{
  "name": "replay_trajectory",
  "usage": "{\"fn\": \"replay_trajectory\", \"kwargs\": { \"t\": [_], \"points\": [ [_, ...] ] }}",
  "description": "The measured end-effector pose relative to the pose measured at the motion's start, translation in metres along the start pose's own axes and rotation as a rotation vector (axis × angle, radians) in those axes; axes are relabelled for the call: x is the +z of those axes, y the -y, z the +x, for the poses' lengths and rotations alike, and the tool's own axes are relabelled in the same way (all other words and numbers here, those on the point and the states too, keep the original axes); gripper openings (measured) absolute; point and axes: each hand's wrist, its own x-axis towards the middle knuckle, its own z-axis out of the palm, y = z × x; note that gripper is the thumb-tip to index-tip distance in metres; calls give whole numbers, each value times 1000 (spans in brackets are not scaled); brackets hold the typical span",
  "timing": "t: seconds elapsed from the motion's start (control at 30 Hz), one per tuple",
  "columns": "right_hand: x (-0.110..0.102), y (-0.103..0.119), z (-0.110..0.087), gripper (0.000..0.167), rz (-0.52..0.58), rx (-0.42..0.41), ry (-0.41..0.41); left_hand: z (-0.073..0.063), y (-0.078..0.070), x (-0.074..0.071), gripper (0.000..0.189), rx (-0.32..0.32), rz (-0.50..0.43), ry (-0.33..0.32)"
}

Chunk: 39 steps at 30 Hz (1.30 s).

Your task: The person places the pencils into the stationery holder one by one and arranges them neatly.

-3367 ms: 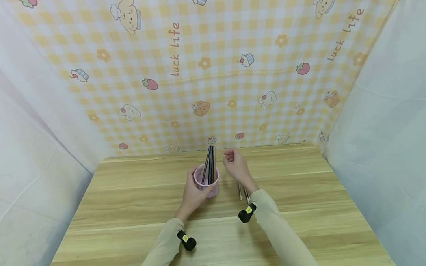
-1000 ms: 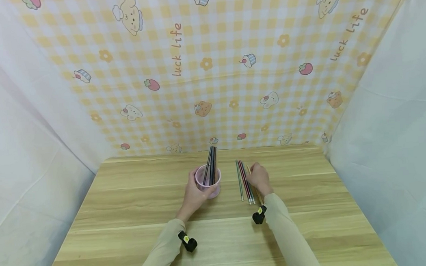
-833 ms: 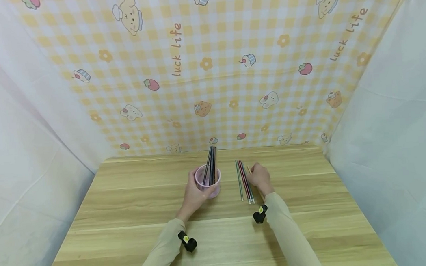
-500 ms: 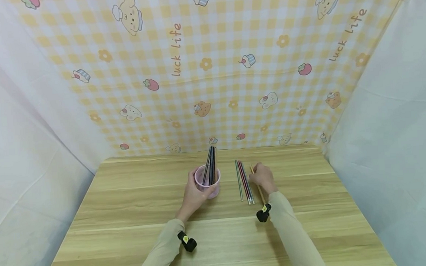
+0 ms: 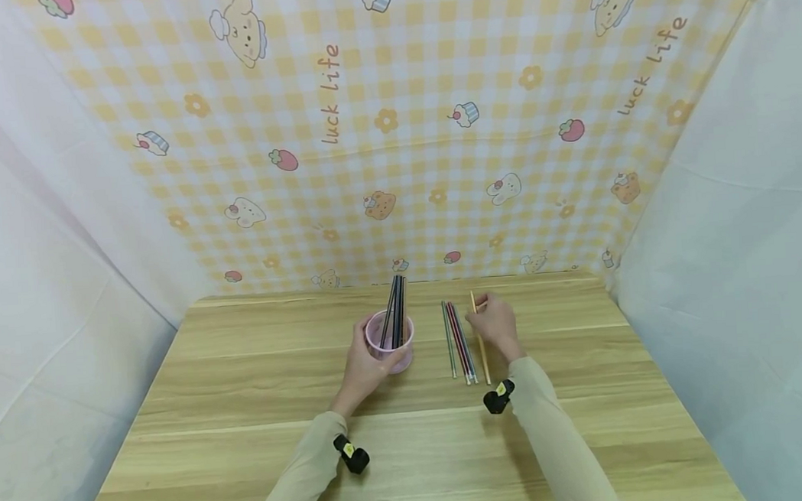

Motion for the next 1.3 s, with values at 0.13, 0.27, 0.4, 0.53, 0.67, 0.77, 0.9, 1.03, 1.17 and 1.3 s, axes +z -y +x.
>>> {"fn": "replay_trajectory", "kwargs": {
  "t": [0.13, 0.27, 0.4, 0.53, 0.67, 0.77, 0.9, 1.03, 1.17, 1.3],
  "points": [
    [-5, 9, 0, 40, 19, -30, -28, 0, 0, 0, 97, 4, -3, -1],
    [-9, 20, -2, 39, 57, -35, -64, 0, -1, 0, 96, 6, -7, -2],
    [-12, 30, -4, 38, 103, -60, -99, 0, 0, 0, 95, 6, -9, -4],
    [-15, 43, -6, 39, 196, -107, -128, 0, 1, 0, 95, 11, -6, -7],
    [-16, 57, -7, 38, 266, -138, -170, 0, 2, 0, 95, 18, -7, -10],
    [-16, 67, -9, 38, 293, -156, -203, 0, 1, 0, 95, 16, -2, -9],
    [-16, 81, -12, 39, 331, -182, -224, 0, 0, 0, 96, 13, -4, -4],
    [-14, 92, -13, 38, 358, -211, -245, 0, 0, 0, 96, 17, -12, -4],
    [-13, 103, -14, 36, 395, -245, -272, 1, 2, 0, 95, 25, -9, -6],
    [-10, 114, -15, 36, 478, -263, -267, 1, 2, 0, 95, 28, -7, -8]
  ]
}}
